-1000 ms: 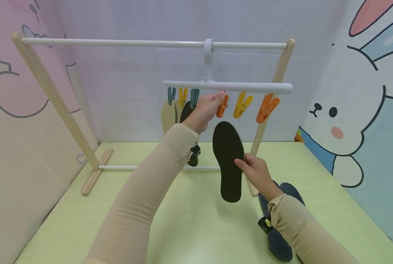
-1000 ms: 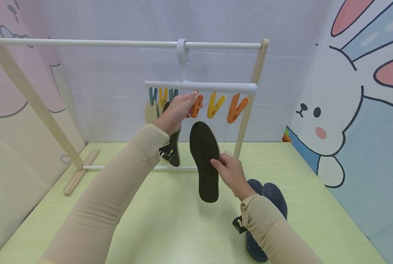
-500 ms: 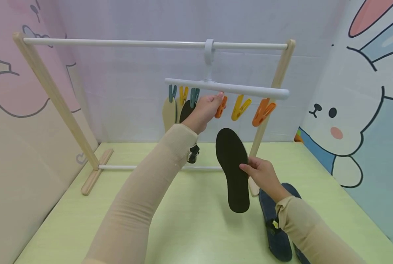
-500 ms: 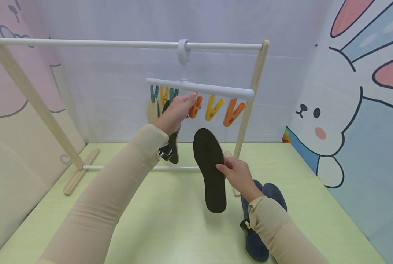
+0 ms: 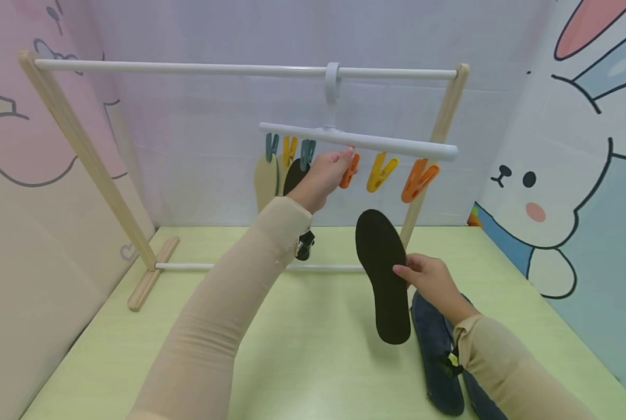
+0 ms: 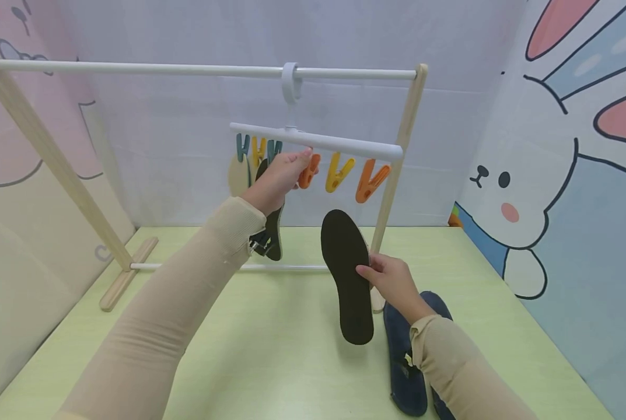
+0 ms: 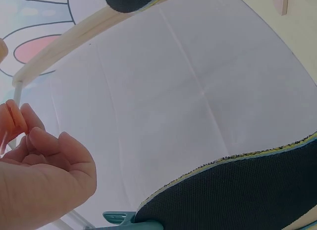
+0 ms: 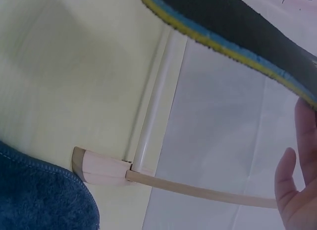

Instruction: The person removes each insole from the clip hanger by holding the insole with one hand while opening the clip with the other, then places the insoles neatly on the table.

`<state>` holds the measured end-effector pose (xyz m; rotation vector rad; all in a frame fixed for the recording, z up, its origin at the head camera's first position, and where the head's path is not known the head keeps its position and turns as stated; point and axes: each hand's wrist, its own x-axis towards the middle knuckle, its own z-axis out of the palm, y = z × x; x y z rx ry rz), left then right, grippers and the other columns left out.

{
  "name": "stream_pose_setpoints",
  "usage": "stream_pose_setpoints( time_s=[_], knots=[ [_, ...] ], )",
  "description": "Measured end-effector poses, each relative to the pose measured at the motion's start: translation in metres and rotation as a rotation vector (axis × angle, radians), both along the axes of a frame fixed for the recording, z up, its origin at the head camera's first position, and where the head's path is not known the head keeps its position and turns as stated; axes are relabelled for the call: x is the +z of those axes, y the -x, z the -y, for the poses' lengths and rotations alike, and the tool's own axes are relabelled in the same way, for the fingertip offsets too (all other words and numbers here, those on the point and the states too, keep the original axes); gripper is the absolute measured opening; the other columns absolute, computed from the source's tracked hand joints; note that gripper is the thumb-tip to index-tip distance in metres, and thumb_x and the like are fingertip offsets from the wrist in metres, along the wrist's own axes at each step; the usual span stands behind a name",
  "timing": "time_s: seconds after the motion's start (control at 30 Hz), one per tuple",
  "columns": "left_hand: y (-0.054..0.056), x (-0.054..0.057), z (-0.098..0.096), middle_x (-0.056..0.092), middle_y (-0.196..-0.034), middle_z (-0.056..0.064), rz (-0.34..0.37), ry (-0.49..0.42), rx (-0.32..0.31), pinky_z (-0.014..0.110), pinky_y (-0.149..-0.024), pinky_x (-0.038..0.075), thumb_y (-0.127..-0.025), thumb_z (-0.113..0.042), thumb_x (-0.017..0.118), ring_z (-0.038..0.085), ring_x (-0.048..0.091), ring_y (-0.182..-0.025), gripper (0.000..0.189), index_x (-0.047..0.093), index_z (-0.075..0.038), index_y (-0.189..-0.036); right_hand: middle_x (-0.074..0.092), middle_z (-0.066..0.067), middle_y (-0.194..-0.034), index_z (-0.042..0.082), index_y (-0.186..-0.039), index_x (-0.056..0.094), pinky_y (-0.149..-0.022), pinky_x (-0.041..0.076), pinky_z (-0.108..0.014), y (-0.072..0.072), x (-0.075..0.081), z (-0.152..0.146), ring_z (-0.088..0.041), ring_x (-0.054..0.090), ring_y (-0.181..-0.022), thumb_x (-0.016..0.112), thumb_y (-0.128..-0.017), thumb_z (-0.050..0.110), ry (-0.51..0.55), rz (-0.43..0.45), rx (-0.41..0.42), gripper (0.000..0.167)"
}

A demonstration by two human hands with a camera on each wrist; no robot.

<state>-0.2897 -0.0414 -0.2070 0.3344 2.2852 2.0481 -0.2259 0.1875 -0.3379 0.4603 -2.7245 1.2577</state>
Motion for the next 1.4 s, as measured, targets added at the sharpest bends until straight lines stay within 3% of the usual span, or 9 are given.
stream_pose_setpoints(
  time_s=[0.5, 0.8, 1.07, 1.4],
  knots=[
    [0.0, 0.0, 0.002, 0.039, -0.062, 0.004, 0.017, -0.002, 0.003, 0.036, -0.085, 0.031, -0.101, -0.038, 0.042, 0.017, 0.042, -0.071, 0.044, 0.049, -0.005, -0.073, 0.066, -0.004, -0.076, -0.003, -0.091, 0.066, -0.069, 0.049, -0.035, -0.003, -0.004, -0.026, -0.018, 0.062, -0.069, 0.064, -0.094, 0.019, -0.032, 0.098, -0.043, 0.023],
    [-0.002, 0.0, 0.003, 0.039, -0.062, 0.003, 0.012, -0.006, 0.009, 0.038, -0.086, 0.031, -0.103, -0.036, 0.041, 0.017, 0.042, -0.069, 0.043, 0.051, -0.005, -0.075, 0.065, -0.004, -0.074, -0.003, -0.088, 0.065, -0.065, 0.049, -0.031, -0.005, -0.008, -0.041, -0.016, 0.061, -0.065, 0.064, -0.094, 0.018, -0.044, 0.113, -0.051, 0.022],
    [-0.002, 0.0, 0.003, 0.044, -0.067, 0.004, 0.018, 0.016, 0.001, 0.04, -0.092, 0.032, -0.102, -0.039, 0.04, 0.019, 0.048, -0.084, 0.048, 0.044, -0.007, -0.067, 0.066, -0.004, -0.073, -0.003, -0.091, 0.066, -0.068, 0.048, -0.036, -0.007, -0.011, -0.049, -0.016, 0.061, -0.065, 0.063, -0.095, 0.019, -0.08, 0.123, -0.053, 0.022],
    [-0.002, 0.0, 0.003, 0.042, -0.064, 0.004, 0.005, 0.018, -0.012, 0.039, -0.092, 0.033, -0.102, -0.038, 0.039, 0.018, 0.049, -0.085, 0.05, 0.042, -0.006, -0.065, 0.064, -0.003, -0.072, 0.0, -0.083, 0.063, -0.064, 0.047, -0.036, -0.013, -0.014, -0.068, -0.017, 0.061, -0.065, 0.062, -0.095, 0.018, -0.131, 0.123, -0.074, 0.023]
  ],
)
